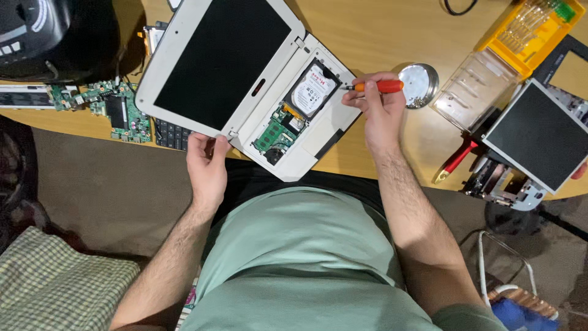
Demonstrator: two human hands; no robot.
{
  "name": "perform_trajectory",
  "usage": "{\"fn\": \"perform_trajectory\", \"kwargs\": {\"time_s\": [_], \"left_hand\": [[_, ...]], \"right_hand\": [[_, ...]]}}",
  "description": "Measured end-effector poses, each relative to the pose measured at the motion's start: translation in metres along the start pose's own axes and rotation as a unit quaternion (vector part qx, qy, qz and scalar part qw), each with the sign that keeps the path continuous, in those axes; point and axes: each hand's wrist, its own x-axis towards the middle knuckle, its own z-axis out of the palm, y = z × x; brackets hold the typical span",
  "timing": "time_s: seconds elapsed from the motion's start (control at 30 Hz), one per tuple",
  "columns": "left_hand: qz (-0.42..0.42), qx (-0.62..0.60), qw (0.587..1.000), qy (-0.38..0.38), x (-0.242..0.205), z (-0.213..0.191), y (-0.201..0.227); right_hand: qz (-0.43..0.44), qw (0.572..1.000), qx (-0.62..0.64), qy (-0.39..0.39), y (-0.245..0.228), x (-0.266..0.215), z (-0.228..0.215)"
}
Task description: The person opens a laptop case and removes the back cover. They then use a screwdriver to unscrew and remove the hard drive and RAM module from the laptop, placing the components on the table.
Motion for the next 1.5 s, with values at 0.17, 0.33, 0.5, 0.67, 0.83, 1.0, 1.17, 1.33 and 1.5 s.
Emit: {"fn": "perform_trajectory", "kwargs": {"time_s": [0.17, 0.33, 0.5, 0.67, 0.83, 1.0, 1.17, 1.33, 1.5], "left_hand": [[-0.022, 0.028, 0.999, -0.019, -0.018, 0.001, 0.013], [-0.02, 0.104, 0.987, -0.121, -0.028, 0.004, 0.033], [0.008, 0.132, 0.969, -0.208, -0.032, 0.009, 0.008], [-0.046, 0.145, 0.964, -0.219, -0.03, 0.001, 0.003], [-0.038, 0.146, 0.958, -0.243, -0.033, -0.007, 0.022], [0.049, 0.111, 0.959, -0.257, -0.039, -0.016, -0.011], [-0.005, 0.191, 0.923, -0.335, -0.018, -0.009, 0.063], [0.021, 0.218, 0.903, -0.369, -0.001, 0.001, 0.125], [-0.002, 0.23, 0.904, -0.36, -0.002, 0.001, 0.103]], "right_hand": [[-0.014, 1.0, -0.009, -0.022, -0.007, 0.014, 0.012], [-0.007, 1.0, -0.008, -0.001, -0.022, 0.001, 0.038], [-0.06, 0.996, -0.068, -0.015, -0.022, -0.019, 0.049], [-0.118, 0.983, -0.139, -0.035, -0.013, -0.024, 0.041], [-0.216, 0.936, -0.273, -0.053, -0.02, -0.031, 0.047], [-0.244, 0.931, -0.256, -0.09, -0.025, -0.022, 0.053], [-0.262, 0.914, -0.307, -0.049, -0.021, -0.021, 0.053], [-0.263, 0.902, -0.341, -0.025, -0.024, -0.019, 0.057], [-0.262, 0.899, -0.349, -0.027, -0.023, -0.019, 0.058]]}}
